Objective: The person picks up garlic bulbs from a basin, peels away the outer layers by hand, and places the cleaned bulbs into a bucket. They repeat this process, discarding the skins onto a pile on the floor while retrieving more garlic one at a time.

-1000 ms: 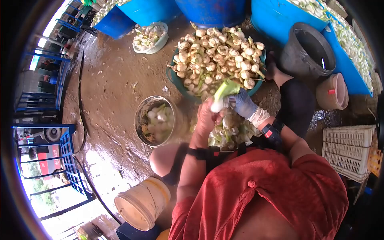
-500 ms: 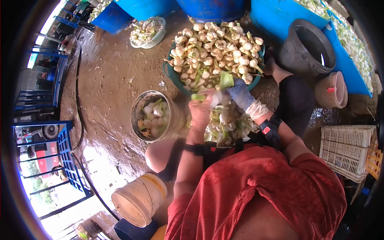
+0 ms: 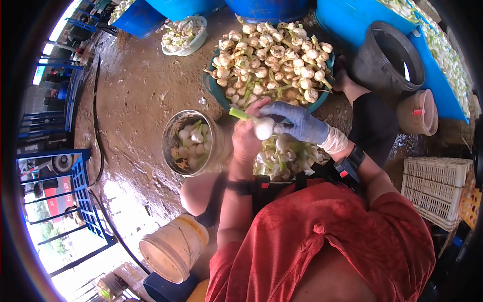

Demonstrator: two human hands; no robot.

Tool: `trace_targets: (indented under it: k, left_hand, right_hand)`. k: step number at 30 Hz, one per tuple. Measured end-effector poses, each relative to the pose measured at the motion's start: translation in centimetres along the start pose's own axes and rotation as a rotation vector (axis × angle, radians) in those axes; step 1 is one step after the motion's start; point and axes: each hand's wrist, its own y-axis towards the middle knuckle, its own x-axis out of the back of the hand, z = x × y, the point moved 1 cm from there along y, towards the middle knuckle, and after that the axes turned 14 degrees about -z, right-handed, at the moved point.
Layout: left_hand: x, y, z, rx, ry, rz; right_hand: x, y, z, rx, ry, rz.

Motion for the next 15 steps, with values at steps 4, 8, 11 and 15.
trace_targets:
  k: [4,8,11,15]
  left_hand:
    - [-0.1,0.1,0.5,0.013,0.032,0.025]
    - [1.3,-0.1,1.4,0.115,-0.132,0.085]
    - [1.5,0.1,1.7,0.163,-0.216,0.121]
    - [1.4,0.0,1.6,0.242,-0.289,0.111]
  right_hand:
    - [-0.6,0.6,-0.3,-0.073,-0.109,0.224]
    - [-1.0,0.1,-0.3,-0.103,-0.121,0.195]
    - [-0.8,0.0,-0.3,-0.14,-0.105,0.217]
    - [-0.7,-0.5,-1.0,-0.126,-0.04,0.135]
